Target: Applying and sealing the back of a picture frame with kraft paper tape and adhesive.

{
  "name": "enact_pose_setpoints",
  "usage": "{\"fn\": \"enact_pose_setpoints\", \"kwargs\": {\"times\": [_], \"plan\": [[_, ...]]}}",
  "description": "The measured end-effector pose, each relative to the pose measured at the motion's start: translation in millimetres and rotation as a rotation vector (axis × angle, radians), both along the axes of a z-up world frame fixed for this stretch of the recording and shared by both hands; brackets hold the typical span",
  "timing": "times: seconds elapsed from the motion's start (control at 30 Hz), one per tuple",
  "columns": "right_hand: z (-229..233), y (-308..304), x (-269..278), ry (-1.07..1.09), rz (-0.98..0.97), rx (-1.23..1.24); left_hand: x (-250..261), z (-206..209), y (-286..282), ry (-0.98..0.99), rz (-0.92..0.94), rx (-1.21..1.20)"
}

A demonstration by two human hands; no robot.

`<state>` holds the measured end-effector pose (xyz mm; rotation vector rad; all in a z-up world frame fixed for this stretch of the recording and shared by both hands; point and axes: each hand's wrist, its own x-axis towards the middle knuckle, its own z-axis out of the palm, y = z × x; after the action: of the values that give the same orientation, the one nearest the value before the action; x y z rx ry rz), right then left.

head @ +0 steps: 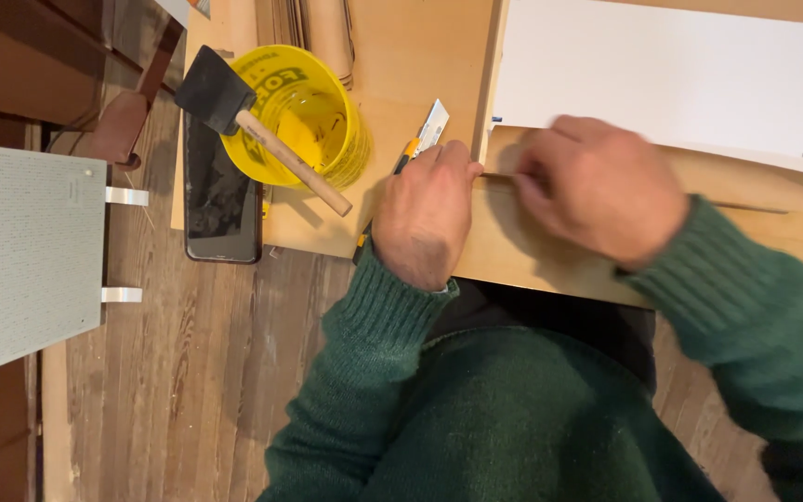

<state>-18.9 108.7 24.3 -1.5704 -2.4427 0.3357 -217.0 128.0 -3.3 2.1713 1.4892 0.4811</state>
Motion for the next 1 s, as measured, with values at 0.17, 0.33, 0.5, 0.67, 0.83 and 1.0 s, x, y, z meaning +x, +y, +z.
{"fn": "enact_pose_setpoints", "kwargs": {"times": [0.17, 0.33, 0.5, 0.67, 0.83, 1.0], "plan": [[6, 15, -30, 0.008, -0.07, -0.075, -1, 6, 2, 0.016, -0.024, 0.016], [12, -1, -14, 0.062, -0.132, -0.066, 0, 12, -3, -0.043, -0.054, 0.081], [9, -29, 44, -0.082, -0.148, -0.096, 4, 15, -3, -0.007, -0.039, 0.139], [10, -68, 111, -0.248, -0.278, -0.176, 7, 20, -3, 0.015, -0.076, 0.186], [25, -98, 152, -0.225, -0.434, -0.169, 13, 25, -1, 0.042, -0.085, 0.12], [33, -105, 173, -0.252, -0.549, -0.247, 21, 34, -1, 0.101, -0.04, 0.073]]}}
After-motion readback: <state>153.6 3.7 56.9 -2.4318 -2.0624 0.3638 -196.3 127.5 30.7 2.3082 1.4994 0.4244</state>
